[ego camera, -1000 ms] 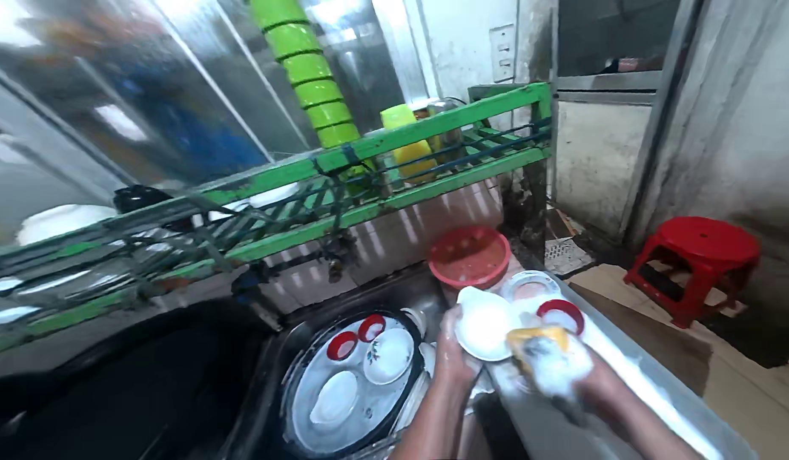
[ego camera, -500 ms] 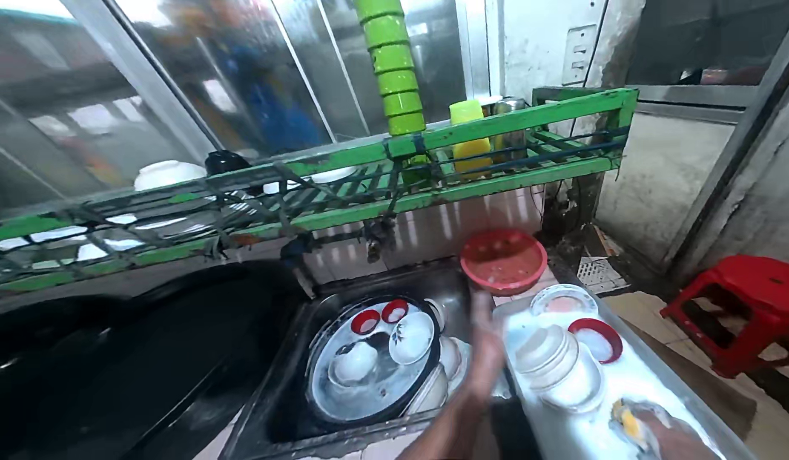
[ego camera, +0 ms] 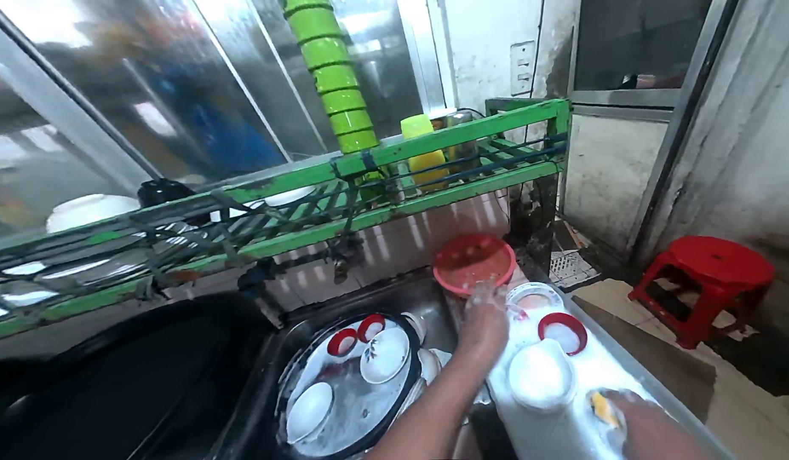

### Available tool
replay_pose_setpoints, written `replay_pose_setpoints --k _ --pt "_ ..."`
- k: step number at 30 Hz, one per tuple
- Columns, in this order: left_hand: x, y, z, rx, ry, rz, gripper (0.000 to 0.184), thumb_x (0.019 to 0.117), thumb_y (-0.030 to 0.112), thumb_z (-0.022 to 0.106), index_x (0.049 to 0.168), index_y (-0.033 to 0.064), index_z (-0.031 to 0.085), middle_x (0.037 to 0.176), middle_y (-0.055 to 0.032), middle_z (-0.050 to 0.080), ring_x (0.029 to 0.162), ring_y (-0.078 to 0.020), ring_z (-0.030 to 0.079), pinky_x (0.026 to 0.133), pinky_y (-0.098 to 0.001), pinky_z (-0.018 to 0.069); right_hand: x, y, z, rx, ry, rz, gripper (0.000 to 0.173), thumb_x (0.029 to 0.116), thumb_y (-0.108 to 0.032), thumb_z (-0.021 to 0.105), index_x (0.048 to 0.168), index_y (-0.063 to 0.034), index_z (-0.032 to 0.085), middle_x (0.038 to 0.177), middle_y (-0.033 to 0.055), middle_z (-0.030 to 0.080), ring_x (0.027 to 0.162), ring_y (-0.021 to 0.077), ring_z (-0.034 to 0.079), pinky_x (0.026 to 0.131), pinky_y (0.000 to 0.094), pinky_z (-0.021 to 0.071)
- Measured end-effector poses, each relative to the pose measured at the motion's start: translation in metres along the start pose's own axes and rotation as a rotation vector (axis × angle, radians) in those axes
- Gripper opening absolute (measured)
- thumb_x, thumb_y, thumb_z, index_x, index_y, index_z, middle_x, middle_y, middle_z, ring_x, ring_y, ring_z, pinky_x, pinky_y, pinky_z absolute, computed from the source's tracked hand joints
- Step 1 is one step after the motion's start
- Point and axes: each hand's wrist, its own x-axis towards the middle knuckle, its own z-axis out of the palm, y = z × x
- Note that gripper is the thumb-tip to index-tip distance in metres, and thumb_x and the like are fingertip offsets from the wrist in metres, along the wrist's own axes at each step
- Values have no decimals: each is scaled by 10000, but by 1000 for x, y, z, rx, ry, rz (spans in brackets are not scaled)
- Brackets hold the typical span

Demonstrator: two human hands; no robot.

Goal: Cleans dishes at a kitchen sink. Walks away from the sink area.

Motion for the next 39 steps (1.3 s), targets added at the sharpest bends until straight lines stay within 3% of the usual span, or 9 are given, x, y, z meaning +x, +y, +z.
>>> replay_pose_setpoints --k 5,9,12,15,19,23,29,34,39 --pt "-58 36 31 -112 -581 315 538 1017 378 601 1411 13 570 1452 -197 563 1376 -357 514 1137 -575 408 -2 -1 -1 -5 -77 99 631 902 -332 707 1427 -21 551 1402 322 552 1258 548 549 983 739 455" --pt "-81 32 49 122 -617 362 241 1017 133 550 1163 25 707 1200 -205 690 1183 -402 626 1022 -601 474 -3 -3 -6 170 24 117 615 902 -282 724 1413 14 552 1359 293 600 1257 474 584 1048 671 448" --pt "-80 48 48 -82 -566 280 380 1050 315 530 1165 -14 681 1170 -225 687 1125 -395 658 936 -584 526 -11 -8 -13 383 323 5 616 923 -256 723 1411 68 533 1322 323 611 1251 467 594 1084 636 439" --pt "-70 57 55 36 -580 418 553 981 479 620 1284 17 648 1375 -177 614 1327 -364 542 1097 -612 416 -18 -8 -16 481 473 -76 616 918 -241 717 1405 87 528 1320 314 617 1258 427 603 1104 586 442" --pt "-62 36 64 211 -613 650 434 901 222 727 1316 108 665 1425 -85 607 1399 -359 475 1199 -748 72 -14 -2 -14 533 504 -108 608 898 -258 730 1371 84 559 1286 279 649 1224 368 632 1089 539 468" --pt "-57 26 56 202 -660 664 270 1028 146 545 1238 126 713 1376 -102 638 1276 -376 572 1070 -656 399 -12 1 -13 588 496 -86 617 873 -216 760 1375 81 560 1291 276 647 1227 351 632 1096 519 471" --pt "-58 26 50 275 -687 813 244 994 240 616 1003 29 740 1060 -173 719 1096 -390 648 1025 -663 401 -6 5 -11 628 485 -65 630 857 -204 765 1390 57 555 1303 252 646 1224 323 632 1091 497 477" --pt "-56 25 42 -380 -800 307 308 1054 124 517 1230 -98 638 1219 -316 643 1190 -450 608 1041 -619 443 -5 8 -6 623 533 -74 660 816 -168 773 1374 103 547 1296 286 635 1221 360 624 1082 516 471" --pt "-63 22 28 -958 -561 -265 481 1080 423 459 1286 17 613 1204 -176 653 1104 -265 632 956 -483 516 -6 10 -7 690 623 -79 715 783 -230 774 1380 90 543 1286 252 648 1196 297 638 1063 466 494"
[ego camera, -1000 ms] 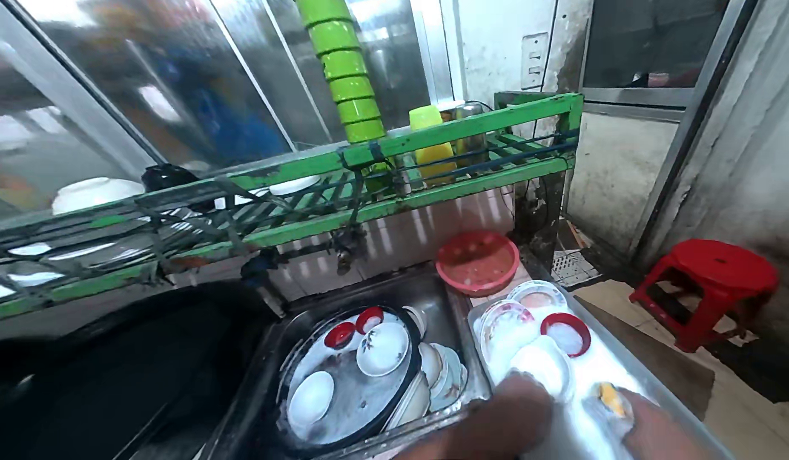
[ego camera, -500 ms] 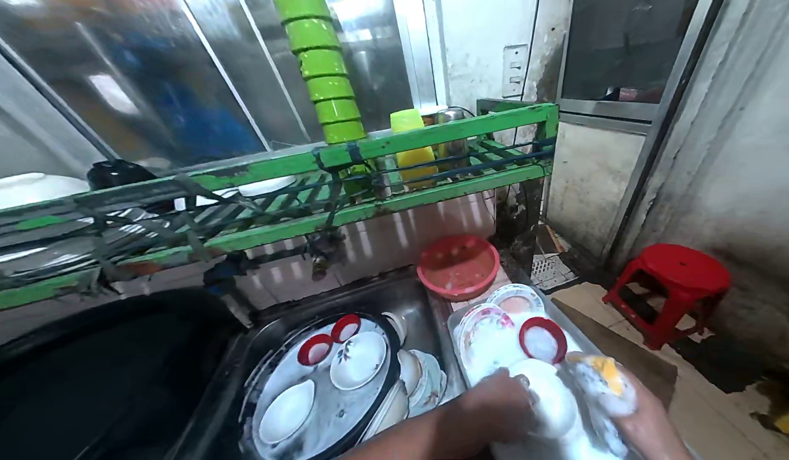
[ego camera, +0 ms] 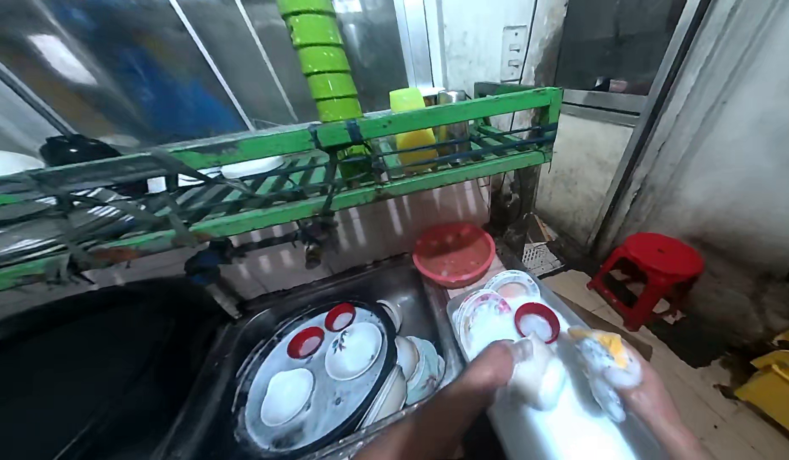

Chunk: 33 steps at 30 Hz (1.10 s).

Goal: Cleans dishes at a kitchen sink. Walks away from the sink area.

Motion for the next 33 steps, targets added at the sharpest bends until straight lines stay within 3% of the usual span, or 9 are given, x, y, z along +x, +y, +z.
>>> replay_pose_setpoints --k 4,9,12,14,19,23,25,28,33 --pt "-1 7 -8 187 83 118 374 1072 266 504 1219 -38 666 1207 -227 671 1153 -324 632 1031 -512 475 0 -12 -3 70 18 60 696 811 -150 762 1404 105 503 1297 260 631 1190 265 632 1056 430 498" --pt "-7 19 -27 -120 178 131 372 1052 304 543 1209 -10 668 1206 -183 669 1143 -273 627 1009 -492 494 6 -38 9 156 157 107 729 801 -149 748 1431 90 470 1288 261 624 1155 283 636 1013 465 519" --pt "-25 29 -15 -376 184 165 296 1036 170 559 1254 -20 621 1141 -153 678 1042 -220 650 934 -435 535 -5 -87 37 72 175 -109 680 853 -189 769 1381 150 505 1300 297 627 1210 327 631 1074 467 497" --pt "-39 33 1 -399 154 218 294 1038 53 483 1308 -46 547 1093 -141 652 964 -179 642 874 -383 549 -8 -116 57 -73 65 -147 647 871 -260 771 1372 95 566 1313 281 638 1242 372 623 1099 531 474" --pt "-67 25 2 -196 120 394 403 997 -15 533 1386 -117 516 1317 -249 621 1212 -244 619 1078 -402 481 36 -116 49 136 5 327 418 986 -179 650 1341 34 591 1261 237 652 1184 325 624 1043 513 484" --pt "-58 20 -19 0 165 429 339 982 20 563 1292 -113 600 1214 -260 666 1150 -297 646 1042 -459 495 -14 -141 77 -196 14 16 607 903 -219 731 1398 81 551 1322 294 632 1246 429 615 1092 589 458" --pt "-60 18 -28 -4 147 425 323 977 17 562 1273 -105 602 1182 -235 670 1111 -256 649 1010 -433 511 -19 -139 84 -135 57 -10 615 893 -228 735 1387 88 551 1316 288 636 1244 407 620 1094 562 466" --pt "-59 11 -26 -323 147 463 340 985 -24 534 1310 -124 551 1191 -200 659 1087 -176 649 997 -358 534 11 -132 69 170 122 219 463 964 -141 665 1371 54 562 1286 249 642 1211 323 617 1069 499 474" --pt "-40 6 -24 -1025 157 444 239 1069 95 376 1225 13 537 979 -61 681 881 -124 679 820 -337 586 -24 -138 109 95 309 -44 653 854 -167 757 1396 113 524 1266 302 652 1192 399 646 1069 546 488"
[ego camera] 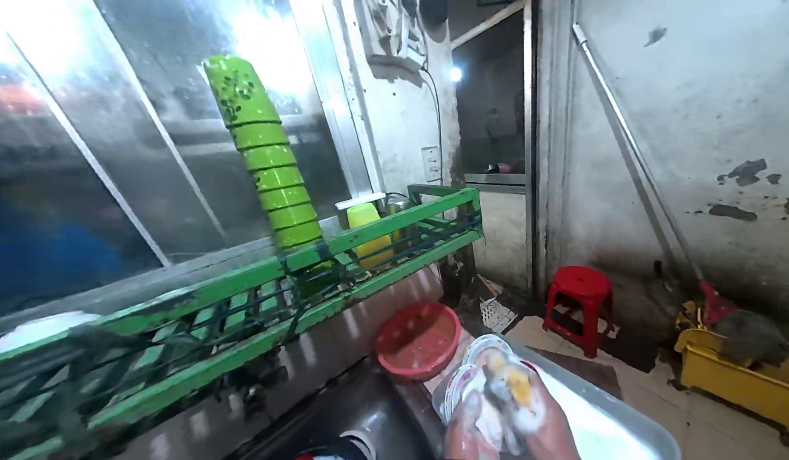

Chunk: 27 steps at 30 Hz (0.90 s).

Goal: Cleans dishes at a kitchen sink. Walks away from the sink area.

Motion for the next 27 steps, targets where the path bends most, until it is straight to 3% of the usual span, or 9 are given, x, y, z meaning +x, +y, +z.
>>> replay_pose_setpoints --k 2,5,9,11,14,17,20,24,27 --pt "-6 1 -3 9 -14 -27 230 1057 93 394 1209 12 547 975 -80 698 890 -157 698 833 -383 599 12 12 0 96 35 142 585 901 -156 713 1392 98 522 1261 285 649 1195 360 637 1070 511 486" --pt "-11 -4 -2 222 14 -32 233 1048 84 456 1236 -25 542 1009 -108 672 903 -160 678 838 -370 586 49 6 -11 -131 -243 305 523 973 -310 666 1408 -34 574 1321 220 646 1265 350 603 1105 546 448" --pt "-7 2 10 274 123 13 261 1077 108 367 1190 -29 557 939 -104 631 831 -148 637 765 -340 566 22 -31 1 -509 -388 -113 497 939 -333 662 1401 -157 611 1327 145 670 1242 359 625 1037 591 490" --pt "-3 12 20 96 213 -59 299 1107 242 280 1035 86 524 760 -21 599 665 -105 624 598 -302 559 -3 -15 14 -468 -198 -458 433 898 -301 713 1306 -156 696 1280 139 705 1226 356 649 1015 578 523" --pt "7 21 16 -50 158 -84 355 1111 312 288 1107 88 563 823 -50 668 728 -144 684 638 -350 599 -14 34 22 -262 17 -694 437 872 -296 743 1274 -129 708 1241 191 710 1199 398 660 987 587 547" --pt "12 20 12 -125 109 -69 331 1104 301 333 1232 86 549 1007 -89 674 911 -193 684 774 -426 597 -16 46 10 163 30 -231 644 879 -204 759 1381 116 517 1318 232 644 1265 255 618 1109 409 489" --pt "5 17 18 6 136 -60 337 1110 249 352 1305 38 528 1138 -135 649 1022 -221 651 868 -449 564 14 28 -17 188 2 247 744 881 -214 772 1487 57 434 1329 241 634 1244 290 621 1107 436 464" --pt "-7 9 18 620 0 126 300 1063 87 453 1270 -85 585 1142 -179 661 1015 -167 649 921 -353 547 20 6 -29 -203 -238 15 622 911 -425 720 1399 -63 587 1280 171 683 1202 308 656 1062 517 501" --pt "-11 10 20 655 -24 171 289 1058 91 453 1232 -79 609 1117 -174 675 1008 -172 667 919 -359 563 30 9 -32 104 -242 178 633 888 -258 771 1420 -11 534 1295 174 661 1204 244 642 1067 422 507"
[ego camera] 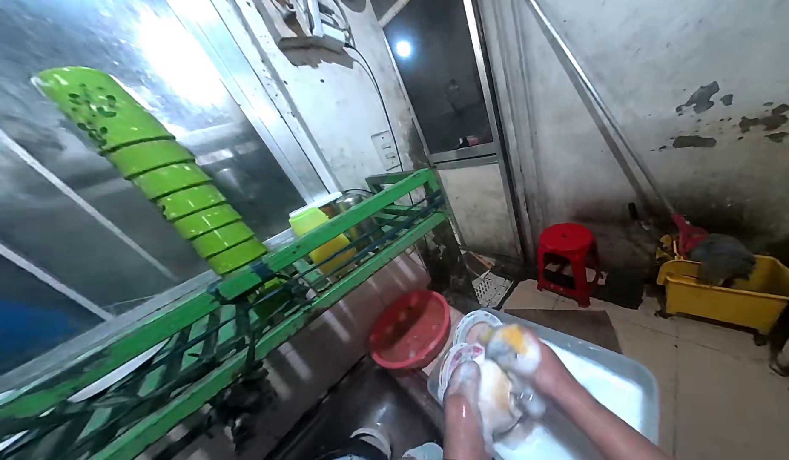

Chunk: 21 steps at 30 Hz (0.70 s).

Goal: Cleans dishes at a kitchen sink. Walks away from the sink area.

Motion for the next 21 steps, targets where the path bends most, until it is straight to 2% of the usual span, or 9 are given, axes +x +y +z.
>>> replay_pose_setpoints --k 3,6,9,12,14,15,17,19,21 --pt "5 3 1 -297 37 -5 340 1085 142 354 1246 -51 583 1079 -131 690 990 -169 690 898 -379 588 8 -3 -13 439 99 84 589 895 -61 720 1431 -9 482 1257 139 652 1108 163 657 955 337 563" --pt "15 -10 3 -494 49 -102 424 1121 284 295 1315 9 553 1124 -139 680 1027 -214 684 900 -426 588 -5 -22 -10 178 156 -201 590 844 -161 782 1364 13 564 1211 126 696 1110 149 672 1003 325 546" --pt "19 -10 10 -575 -13 -363 452 1103 480 266 1269 153 531 1026 -74 678 912 -203 687 746 -423 591 -17 -24 3 -113 159 -538 518 822 -223 792 1291 -42 667 1159 115 737 1074 208 712 962 429 581" --pt "29 -18 10 -591 25 -325 370 1099 373 320 1217 106 549 963 -115 669 820 -228 685 680 -422 594 -16 -22 4 308 75 -49 441 954 -122 661 1352 33 549 1122 123 711 1002 162 704 909 330 586" --pt "30 -29 5 -291 -16 -88 423 1097 216 314 1441 28 475 1269 -149 625 1100 -195 642 920 -376 555 -5 -10 3 616 60 286 355 1068 -200 512 1370 -13 506 1043 146 703 870 224 722 749 399 625" --pt "29 -34 3 -74 -80 40 476 1072 162 333 1504 -17 420 1434 -182 543 1273 -203 561 1069 -371 474 -3 -4 7 623 62 373 370 1076 -248 507 1360 -12 526 1050 152 688 887 234 700 767 423 604" --pt "23 -36 13 293 -154 222 503 1036 115 444 1504 -67 429 1535 -258 453 1430 -297 452 1199 -436 351 -4 0 20 521 74 421 387 1066 -263 541 1307 38 580 1117 180 677 995 238 668 885 431 553" --pt "17 -35 20 393 -164 277 476 1056 110 390 1483 -91 447 1519 -284 463 1434 -320 449 1215 -440 324 -11 3 29 420 4 315 406 1063 -216 548 1379 37 529 1242 179 662 1131 211 656 1002 393 532" --pt "19 -19 17 291 -140 95 421 1104 128 337 1415 -89 517 1391 -234 589 1294 -239 568 1129 -372 424 -15 12 30 192 -117 64 484 1011 -153 595 1432 59 484 1349 202 616 1256 223 600 1104 381 468"
